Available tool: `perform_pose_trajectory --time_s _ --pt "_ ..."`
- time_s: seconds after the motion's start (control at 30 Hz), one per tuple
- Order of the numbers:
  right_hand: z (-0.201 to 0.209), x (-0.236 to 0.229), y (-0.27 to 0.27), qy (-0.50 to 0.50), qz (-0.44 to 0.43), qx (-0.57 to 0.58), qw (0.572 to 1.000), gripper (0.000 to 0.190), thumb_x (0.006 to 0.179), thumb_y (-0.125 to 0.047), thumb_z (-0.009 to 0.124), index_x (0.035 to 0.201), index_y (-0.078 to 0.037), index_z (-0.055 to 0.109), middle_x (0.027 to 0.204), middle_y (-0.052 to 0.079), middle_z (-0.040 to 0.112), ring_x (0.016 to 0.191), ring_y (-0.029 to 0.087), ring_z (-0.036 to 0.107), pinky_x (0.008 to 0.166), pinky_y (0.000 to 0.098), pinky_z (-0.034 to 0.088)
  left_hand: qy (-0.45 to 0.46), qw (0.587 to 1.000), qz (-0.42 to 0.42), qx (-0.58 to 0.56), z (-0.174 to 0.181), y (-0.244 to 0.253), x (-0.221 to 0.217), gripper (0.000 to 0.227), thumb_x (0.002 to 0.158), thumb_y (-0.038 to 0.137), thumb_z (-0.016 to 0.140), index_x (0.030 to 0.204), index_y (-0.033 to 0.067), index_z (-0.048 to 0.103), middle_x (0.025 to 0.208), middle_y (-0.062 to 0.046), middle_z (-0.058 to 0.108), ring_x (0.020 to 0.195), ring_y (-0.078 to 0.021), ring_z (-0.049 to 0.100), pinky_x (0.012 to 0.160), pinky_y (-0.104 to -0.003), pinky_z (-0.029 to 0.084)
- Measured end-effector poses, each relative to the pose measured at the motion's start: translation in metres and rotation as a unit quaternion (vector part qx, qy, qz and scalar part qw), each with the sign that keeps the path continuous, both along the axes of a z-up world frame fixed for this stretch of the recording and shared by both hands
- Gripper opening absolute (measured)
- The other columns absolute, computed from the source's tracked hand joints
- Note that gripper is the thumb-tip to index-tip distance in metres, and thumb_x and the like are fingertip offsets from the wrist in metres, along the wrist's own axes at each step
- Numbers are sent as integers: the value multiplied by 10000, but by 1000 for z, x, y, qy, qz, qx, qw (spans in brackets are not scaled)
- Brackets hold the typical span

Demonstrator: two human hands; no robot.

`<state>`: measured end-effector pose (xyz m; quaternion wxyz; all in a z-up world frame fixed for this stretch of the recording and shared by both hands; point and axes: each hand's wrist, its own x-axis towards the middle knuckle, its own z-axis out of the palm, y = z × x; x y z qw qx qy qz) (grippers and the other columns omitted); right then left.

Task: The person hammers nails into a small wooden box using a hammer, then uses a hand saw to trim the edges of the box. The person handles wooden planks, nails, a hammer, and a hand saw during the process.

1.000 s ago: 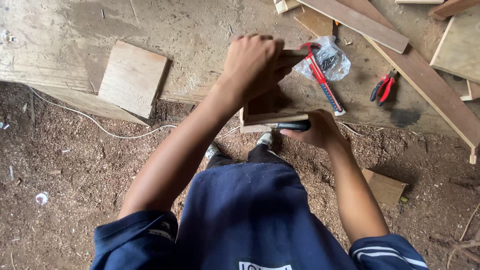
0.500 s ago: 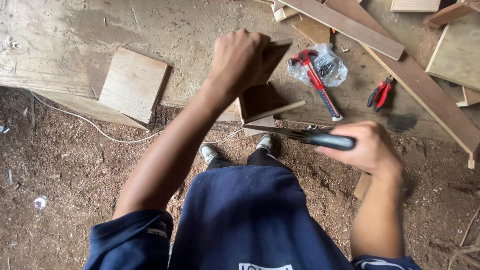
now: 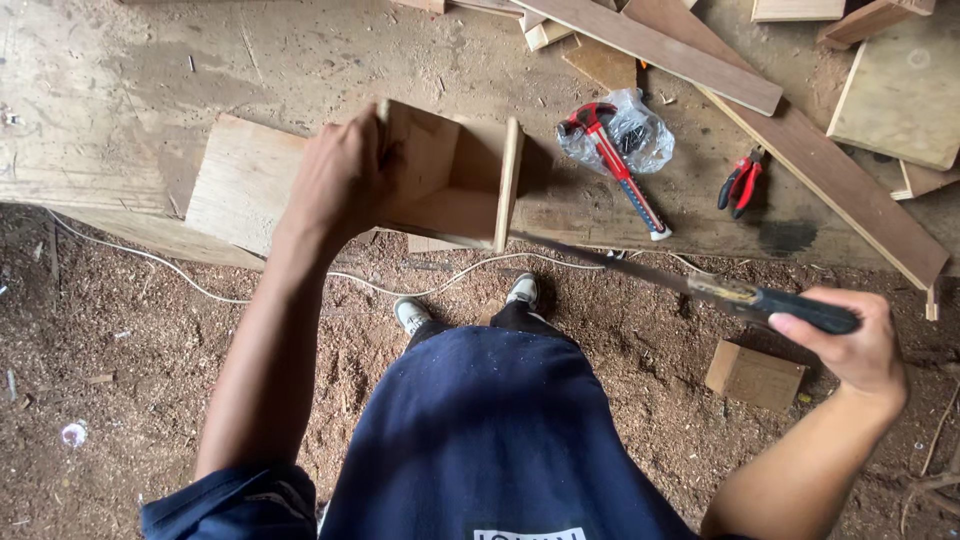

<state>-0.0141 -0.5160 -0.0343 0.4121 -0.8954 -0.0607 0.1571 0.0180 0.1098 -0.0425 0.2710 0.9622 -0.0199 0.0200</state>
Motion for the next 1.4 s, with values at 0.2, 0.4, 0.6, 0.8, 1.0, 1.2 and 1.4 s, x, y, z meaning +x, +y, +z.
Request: perform_pose_trajectory --time_s 0.2,0.4,0.6,0.8,1.0,1.2,1.4 --pt "-8 4 43 -62 19 18 998 221 858 -239 819 934 -37 772 723 -2 687 645 63 581 581 225 418 -27 998 47 -40 22 -7 -18 129 957 85 616 908 -34 622 631 -139 664 452 -196 605 384 -345 478" --pt "3 24 100 -63 46 1 997 227 880 -248 828 911 -31 770 687 18 653 568 71 543 552 259 401 -22 997 71 -23 31 -16 -29 162 1000 112 616 928 -33 621 659 -188 687 471 -213 647 390 -334 498" --pt "21 28 119 -49 2 27 998 241 923 -234 808 944 -2 750 712 3 652 625 54 552 559 244 412 -29 992 110 -51 28 -1 -36 143 1016 121 619 976 -16 628 718 -162 715 498 -193 661 427 -322 513" --pt "14 22 134 -8 -71 82 994 228 938 -211 796 958 7 731 722 12 641 591 57 551 514 237 412 -94 987 115 -69 25 1 -40 123 1011 122 644 1025 0 640 765 -136 737 515 -167 662 461 -304 512" --pt "-11 28 165 -3 -99 96 990 295 955 -265 782 829 -23 669 670 9 628 536 83 563 477 252 437 -100 983 146 -47 27 -9 -26 176 1054 171 665 975 20 620 654 -101 679 438 -141 563 383 -315 429" --pt "-24 25 200 -14 -129 105 986 308 970 -298 763 831 -41 669 646 2 620 524 84 548 479 248 419 -170 972 156 -42 37 -15 -23 137 1059 152 637 990 35 618 649 -98 673 464 -130 560 417 -324 431" --pt "-36 19 208 -30 -201 168 965 261 988 -270 741 887 -38 677 700 10 639 540 82 548 470 247 417 -171 967 179 -51 44 -5 -27 146 1081 133 627 968 43 608 650 -98 668 453 -145 574 416 -329 434"
